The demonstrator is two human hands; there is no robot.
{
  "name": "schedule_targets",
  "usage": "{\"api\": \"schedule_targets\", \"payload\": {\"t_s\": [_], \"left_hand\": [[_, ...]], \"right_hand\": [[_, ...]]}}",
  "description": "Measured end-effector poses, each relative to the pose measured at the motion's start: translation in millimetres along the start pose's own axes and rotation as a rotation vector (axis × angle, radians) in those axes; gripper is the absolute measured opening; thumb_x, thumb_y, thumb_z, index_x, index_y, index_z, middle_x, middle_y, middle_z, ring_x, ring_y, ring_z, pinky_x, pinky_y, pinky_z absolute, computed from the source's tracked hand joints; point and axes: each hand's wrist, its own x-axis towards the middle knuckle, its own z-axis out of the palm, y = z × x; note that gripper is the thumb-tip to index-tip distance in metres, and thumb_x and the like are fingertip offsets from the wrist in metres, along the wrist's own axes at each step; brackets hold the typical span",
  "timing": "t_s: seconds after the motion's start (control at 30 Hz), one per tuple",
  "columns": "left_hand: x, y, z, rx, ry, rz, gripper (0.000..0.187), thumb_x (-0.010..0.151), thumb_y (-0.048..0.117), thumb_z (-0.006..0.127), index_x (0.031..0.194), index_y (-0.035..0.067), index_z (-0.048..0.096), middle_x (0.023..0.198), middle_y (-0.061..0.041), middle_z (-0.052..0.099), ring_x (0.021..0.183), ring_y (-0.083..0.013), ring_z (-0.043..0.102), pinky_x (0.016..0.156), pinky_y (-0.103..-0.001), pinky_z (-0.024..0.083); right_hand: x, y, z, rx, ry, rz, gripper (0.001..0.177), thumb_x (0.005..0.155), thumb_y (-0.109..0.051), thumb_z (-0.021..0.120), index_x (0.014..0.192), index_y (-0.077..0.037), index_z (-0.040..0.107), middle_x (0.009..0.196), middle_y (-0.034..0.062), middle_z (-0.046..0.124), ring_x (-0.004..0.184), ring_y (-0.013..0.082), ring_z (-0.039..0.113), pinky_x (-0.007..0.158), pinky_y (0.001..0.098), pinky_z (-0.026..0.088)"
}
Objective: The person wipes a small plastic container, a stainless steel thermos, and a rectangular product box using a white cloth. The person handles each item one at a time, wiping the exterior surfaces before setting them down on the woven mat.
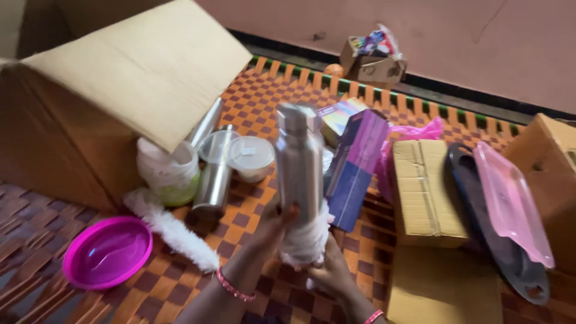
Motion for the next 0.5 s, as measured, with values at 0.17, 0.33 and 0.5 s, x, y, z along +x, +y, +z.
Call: {"api": "schedule_targets", "payload": {"t_s": [0.17, 0.33, 0.5], "left_hand": [[1.8, 13.5, -30.0, 0.141, 0.250, 0.037, 0.081, 0.084, 0.057, 0.077, 0.134, -0.004, 0.058, 0.104, -0.010, 0.069, 0.090, -0.0191, 0.066, 0.076, -0.034, 0.057], [8.0, 14.2, -28.9, 0.230, 0.119, -0.043, 0.081, 0.081, 0.057, 0.079, 0.134, -0.002, 0.060, 0.109, -0.010, 0.072, 0.094, -0.0166, 0.067, 0.081, -0.032, 0.057], [-2.6, 9.8, 7.4, 0.862, -0.082, -0.233, 0.095, 0.061, 0.061, 0.083, 0.137, 0.009, 0.062, 0.116, -0.010, 0.076, 0.106, -0.0229, 0.075, 0.092, -0.035, 0.057]], "right_hand": [[12.8, 11.3, -27.9, -0.549, 0.245, -0.293, 0.037, 0.077, -0.007, 0.079, 0.111, -0.003, 0.065, 0.105, 0.0102, 0.069, 0.094, 0.0192, 0.069, 0.084, 0.0337, 0.058], [6.9, 17.6, -46.3, 0.050, 0.487, -0.450, 0.045, 0.089, -0.016, 0.067, 0.132, -0.001, 0.062, 0.121, 0.0103, 0.068, 0.106, 0.0175, 0.068, 0.095, 0.0313, 0.056], [1.0, 8.5, -41.4, 0.215, 0.423, -0.283, 0.073, 0.088, -0.042, 0.075, 0.144, -0.004, 0.050, 0.125, 0.0105, 0.067, 0.107, 0.0207, 0.067, 0.087, 0.0353, 0.056]]}}
